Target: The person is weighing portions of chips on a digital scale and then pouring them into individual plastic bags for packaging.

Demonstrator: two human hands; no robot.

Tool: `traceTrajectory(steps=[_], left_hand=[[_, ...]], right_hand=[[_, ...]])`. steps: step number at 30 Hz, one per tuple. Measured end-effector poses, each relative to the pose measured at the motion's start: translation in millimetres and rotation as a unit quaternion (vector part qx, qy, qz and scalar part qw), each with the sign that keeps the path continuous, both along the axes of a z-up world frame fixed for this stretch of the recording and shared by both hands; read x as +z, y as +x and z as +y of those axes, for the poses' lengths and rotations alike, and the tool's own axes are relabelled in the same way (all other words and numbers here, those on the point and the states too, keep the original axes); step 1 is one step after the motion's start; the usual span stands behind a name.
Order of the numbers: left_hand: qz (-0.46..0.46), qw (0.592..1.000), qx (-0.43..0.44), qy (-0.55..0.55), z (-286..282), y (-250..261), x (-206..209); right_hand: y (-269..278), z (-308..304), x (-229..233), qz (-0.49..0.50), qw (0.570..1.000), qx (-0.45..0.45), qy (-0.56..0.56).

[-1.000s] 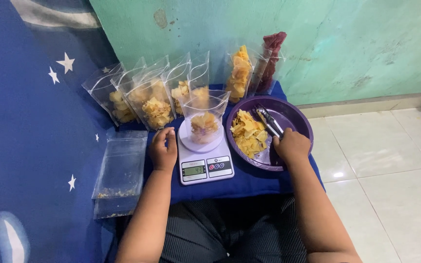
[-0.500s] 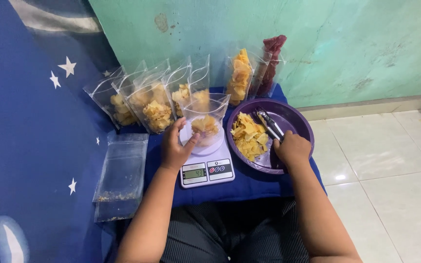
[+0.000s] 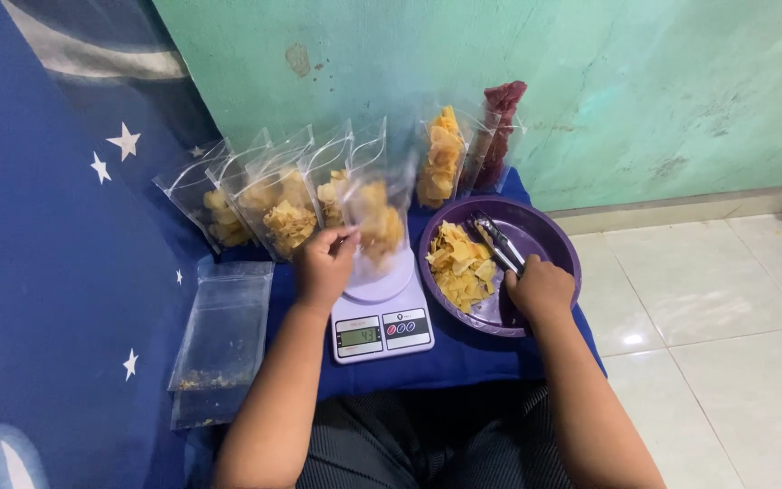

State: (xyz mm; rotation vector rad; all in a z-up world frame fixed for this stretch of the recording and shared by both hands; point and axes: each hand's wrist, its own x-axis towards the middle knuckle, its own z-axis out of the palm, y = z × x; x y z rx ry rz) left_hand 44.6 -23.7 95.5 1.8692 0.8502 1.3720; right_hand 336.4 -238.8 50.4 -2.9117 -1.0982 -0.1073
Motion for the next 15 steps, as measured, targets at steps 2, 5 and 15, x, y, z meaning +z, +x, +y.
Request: traceTrajectory(steps=[2, 5, 15], left_hand=[[0.005, 0.998, 0.024, 0.050, 0.0, 16.3, 6.4], [0.015, 0.992, 0.064, 0.111, 8.1, 46.2, -5.0], [-0.011, 0.970, 0.165, 0.178, 28.7, 135.8, -29.2]], right_hand=[[2.1, 1.1, -1.9, -0.002, 1.000, 0.001, -0.005], [3.0, 0.8, -6.2, -0.003, 1.000, 0.001, -0.003], [-0.4, -1.1, 1.1, -0.005, 1.000, 0.008, -0.002]])
